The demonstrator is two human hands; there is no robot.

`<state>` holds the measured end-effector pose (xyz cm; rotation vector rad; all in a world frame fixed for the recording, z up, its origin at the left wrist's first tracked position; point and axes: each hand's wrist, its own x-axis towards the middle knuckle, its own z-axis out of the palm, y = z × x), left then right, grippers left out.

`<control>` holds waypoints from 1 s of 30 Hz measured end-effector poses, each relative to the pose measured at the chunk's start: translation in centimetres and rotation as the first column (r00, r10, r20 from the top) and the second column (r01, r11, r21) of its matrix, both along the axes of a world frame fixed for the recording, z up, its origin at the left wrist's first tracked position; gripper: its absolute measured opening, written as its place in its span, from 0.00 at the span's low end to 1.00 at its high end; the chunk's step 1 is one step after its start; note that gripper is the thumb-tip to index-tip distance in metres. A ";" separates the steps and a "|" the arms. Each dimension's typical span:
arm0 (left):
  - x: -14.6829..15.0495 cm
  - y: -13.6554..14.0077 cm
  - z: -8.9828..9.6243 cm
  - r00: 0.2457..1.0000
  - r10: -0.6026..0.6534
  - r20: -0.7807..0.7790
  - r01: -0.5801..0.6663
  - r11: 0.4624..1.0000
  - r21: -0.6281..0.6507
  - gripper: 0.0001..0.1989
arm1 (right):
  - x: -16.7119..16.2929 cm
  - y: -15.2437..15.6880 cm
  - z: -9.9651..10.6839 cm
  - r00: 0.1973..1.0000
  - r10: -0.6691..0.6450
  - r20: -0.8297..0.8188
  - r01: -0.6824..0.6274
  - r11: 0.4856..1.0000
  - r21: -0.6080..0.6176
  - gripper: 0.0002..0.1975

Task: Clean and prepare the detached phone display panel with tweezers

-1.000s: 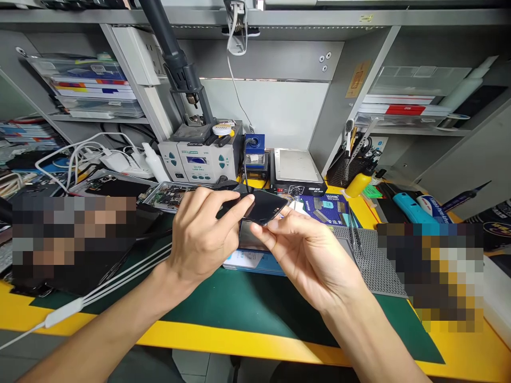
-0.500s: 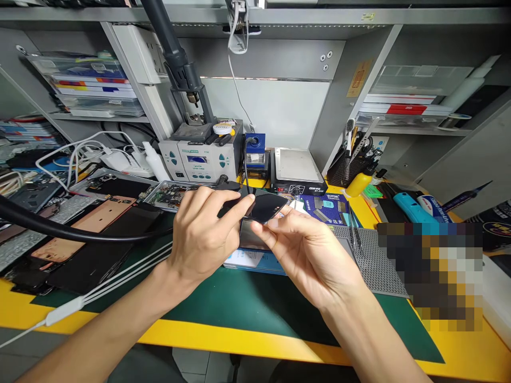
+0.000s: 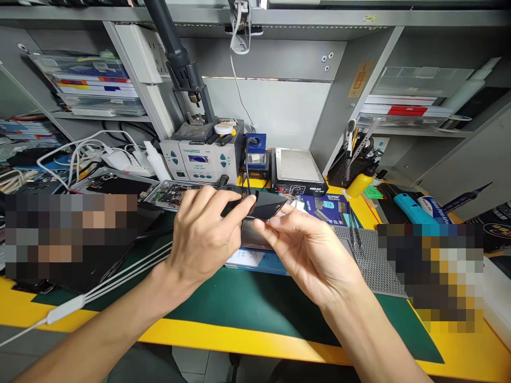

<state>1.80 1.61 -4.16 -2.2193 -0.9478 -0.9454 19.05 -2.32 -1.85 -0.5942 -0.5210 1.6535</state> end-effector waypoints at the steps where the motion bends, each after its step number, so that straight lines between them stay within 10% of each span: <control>1: 0.0 0.0 0.0 1.000 0.004 -0.006 -0.004 1.000 0.000 0.21 | 0.0 0.0 0.0 1.000 -0.006 0.005 0.006 1.000 -0.009 0.09; 30: 0.1 -0.4 1.0 0.995 0.041 -0.086 -0.043 0.999 -0.024 0.18 | 0.0 0.4 -0.1 0.998 -0.055 -0.028 0.054 0.997 -0.048 0.14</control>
